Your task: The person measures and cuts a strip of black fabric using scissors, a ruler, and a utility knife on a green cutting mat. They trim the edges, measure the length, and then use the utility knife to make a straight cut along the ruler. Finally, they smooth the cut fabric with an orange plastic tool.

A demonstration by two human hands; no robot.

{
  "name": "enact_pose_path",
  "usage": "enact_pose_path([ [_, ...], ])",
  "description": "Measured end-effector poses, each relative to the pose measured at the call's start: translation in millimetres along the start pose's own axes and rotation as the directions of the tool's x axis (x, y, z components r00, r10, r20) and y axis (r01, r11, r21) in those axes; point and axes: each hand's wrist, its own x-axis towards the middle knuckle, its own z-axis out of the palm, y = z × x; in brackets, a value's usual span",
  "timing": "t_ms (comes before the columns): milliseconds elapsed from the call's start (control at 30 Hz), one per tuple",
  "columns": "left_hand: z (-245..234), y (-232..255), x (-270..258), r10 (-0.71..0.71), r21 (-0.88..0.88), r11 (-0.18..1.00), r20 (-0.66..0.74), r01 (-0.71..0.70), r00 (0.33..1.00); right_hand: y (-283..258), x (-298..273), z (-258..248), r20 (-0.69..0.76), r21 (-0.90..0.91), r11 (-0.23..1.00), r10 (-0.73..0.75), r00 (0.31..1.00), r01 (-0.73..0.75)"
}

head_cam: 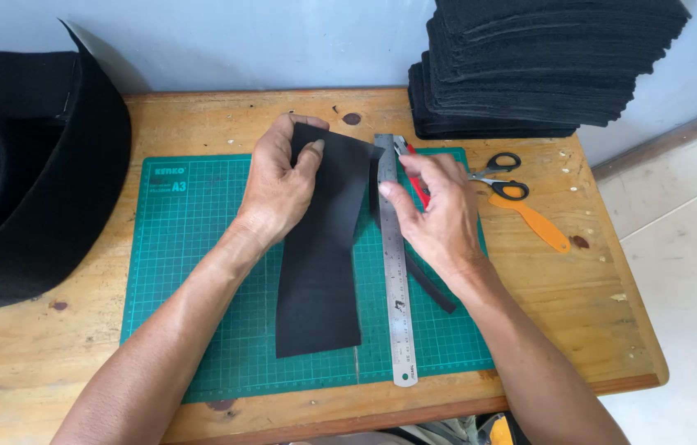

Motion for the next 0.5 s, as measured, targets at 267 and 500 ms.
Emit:
enact_pose_path([
  [267,8.3,16.0,-1.9,-0.04,-0.097,0.994,0.069,0.047,0.997,-8.8,17.0,3.0,0.139,0.427,0.889,0.115,0.984,-0.164],
  [500,4.0,46.0,-6.8,-0.142,-0.175,0.974,0.009,0.141,0.99,17.4,29.5,-49.0,0.068,0.03,0.996,0.08,0.994,-0.082],
])
